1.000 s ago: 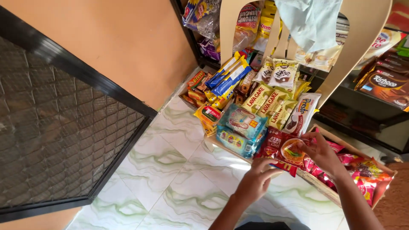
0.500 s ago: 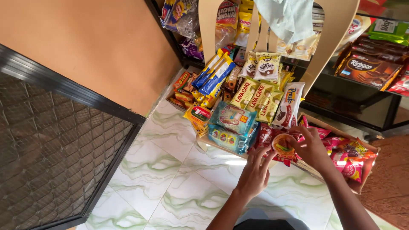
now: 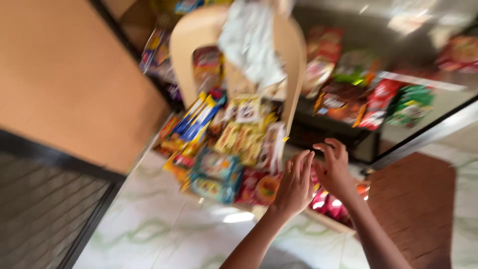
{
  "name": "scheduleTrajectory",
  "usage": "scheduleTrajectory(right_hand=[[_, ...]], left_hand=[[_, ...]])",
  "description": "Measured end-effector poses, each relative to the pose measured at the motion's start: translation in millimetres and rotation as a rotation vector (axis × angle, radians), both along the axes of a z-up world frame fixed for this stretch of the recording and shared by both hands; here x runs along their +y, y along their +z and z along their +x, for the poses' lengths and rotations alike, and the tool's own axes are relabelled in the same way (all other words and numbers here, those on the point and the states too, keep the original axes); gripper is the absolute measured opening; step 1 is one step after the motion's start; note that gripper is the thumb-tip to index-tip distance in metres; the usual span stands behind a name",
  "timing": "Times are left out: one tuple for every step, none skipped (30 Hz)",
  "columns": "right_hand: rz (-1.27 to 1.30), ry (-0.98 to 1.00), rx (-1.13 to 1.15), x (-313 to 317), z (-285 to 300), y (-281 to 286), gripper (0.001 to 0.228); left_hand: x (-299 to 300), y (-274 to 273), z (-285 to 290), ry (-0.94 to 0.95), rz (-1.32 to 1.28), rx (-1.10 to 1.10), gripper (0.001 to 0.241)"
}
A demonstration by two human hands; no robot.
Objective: Organize and sort various packaged snacks, noodles, and drinks onto a chair and shelves in a small retail or storage area.
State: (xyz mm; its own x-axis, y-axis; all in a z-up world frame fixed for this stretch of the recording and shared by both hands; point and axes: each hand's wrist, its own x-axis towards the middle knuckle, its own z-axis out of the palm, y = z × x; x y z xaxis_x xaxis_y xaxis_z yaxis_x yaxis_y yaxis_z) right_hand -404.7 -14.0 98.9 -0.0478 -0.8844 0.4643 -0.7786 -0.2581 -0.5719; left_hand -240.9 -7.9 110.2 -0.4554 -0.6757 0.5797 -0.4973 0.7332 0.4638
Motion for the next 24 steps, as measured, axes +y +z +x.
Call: scheduleTrajectory(right_hand=[[-0.024,-0.028,0.013,-11.4,-22.5,8.0,0.049],[-0.066,-0.048,0.061,-23.2,-45.9,15.8,0.053],[-0.085,-0.064,0.107,-25.3,-67.0,17.5,0.057],[-0.086,-0.090,0.118,-26.5,-89.7,23.3,0.057],[-0.067,-0.127,0.124,-38.0,-114.7,34.3,0.058],[-0.049,-0.165,0.128,-48.8,-139.7,46.9,0.059],[-0.074,-0.189,0.137,-61.4,-165.6,53.3,0.059],[-0.039,-0.238,0.211,-73.8,-191.6,60.7,0.060],[-0.002,-0.290,0.280,-86.3,-216.0,66.9,0.062],[-0.027,-0.316,0.284,-91.3,-231.1,78.8,0.062],[0.056,-0.369,0.429,-97.6,-243.9,91.2,0.062],[0.143,-0.427,0.568,-104.2,-256.3,103.4,0.063],[0.137,-0.448,0.565,-110.6,-267.4,104.1,0.063],[0.233,-0.450,0.671,-117.7,-278.2,104.2,0.059],[0.339,-0.445,0.770,-123.4,-284.5,100.8,0.055],[0.341,-0.460,0.761,-131.8,-294.1,87.9,0.055],[0.322,-0.436,0.751,-138.5,-303.8,74.1,0.062],[0.303,-0.411,0.741,-145.3,-312.3,60.2,0.068],[0.300,-0.410,0.742,-143.9,-313.9,56.4,0.068],[0.278,-0.413,0.688,-142.4,-314.1,52.8,0.069],[0.256,-0.414,0.633,-141.9,-312.3,49.0,0.069],[0.252,-0.411,0.631,-135.9,-305.1,59.3,0.069],[0.272,-0.428,0.576,-130.3,-296.0,69.1,0.070],[0.292,-0.445,0.521,-124.6,-286.5,78.7,0.071]], left_hand=[[-13.3,10.4,-27.4,-0.028,-0.024,0.013,0.065],[-26.4,20.7,-55.5,-0.051,-0.013,0.000,0.071],[-29.5,25.5,-81.3,-0.071,0.019,-0.015,0.078],[-39.0,26.7,-107.2,-0.097,0.016,-0.006,0.078],[-57.6,32.5,-135.8,-0.123,-0.066,0.018,0.078],[-75.7,40.2,-164.7,-0.149,-0.149,0.043,0.078],[-87.2,45.1,-189.2,-0.170,-0.174,0.054,0.078],[-98.7,50.8,-213.7,-0.183,-0.178,0.042,0.078],[-110.5,55.5,-236.4,-0.196,-0.183,0.028,0.078],[-120.3,54.6,-257.5,-0.218,-0.210,0.036,0.078],[-131.0,54.6,-276.3,-0.176,-0.190,0.011,0.078],[-142.3,54.7,-294.9,-0.134,-0.170,-0.012,0.077],[-148.4,52.2,-309.2,-0.152,-0.182,-0.011,0.077],[-155.2,49.1,-323.1,-0.164,-0.149,0.007,0.081],[-159.8,42.9,-332.1,-0.174,-0.108,0.018,0.084],[-166.3,35.9,-340.9,-0.189,-0.113,0.012,0.084],[-170.6,27.8,-349.7,-0.152,-0.128,-0.089,0.085],[-174.9,19.6,-357.3,-0.115,-0.144,-0.190,0.086],[-177.8,16.2,-358.6,-0.112,-0.146,-0.189,0.086],[-180.6,13.0,-358.5,-0.094,-0.108,-0.248,0.088],[-184.3,10.0,-356.2,-0.073,-0.070,-0.308,0.090],[-187.0,4.6,-355.7,-0.069,-0.072,-0.309,0.090],[-189.7,-1.1,-353.0,-0.087,0.001,-0.258,0.088],[-192.7,-7.1,-349.6,-0.105,0.073,-0.206,0.088]])
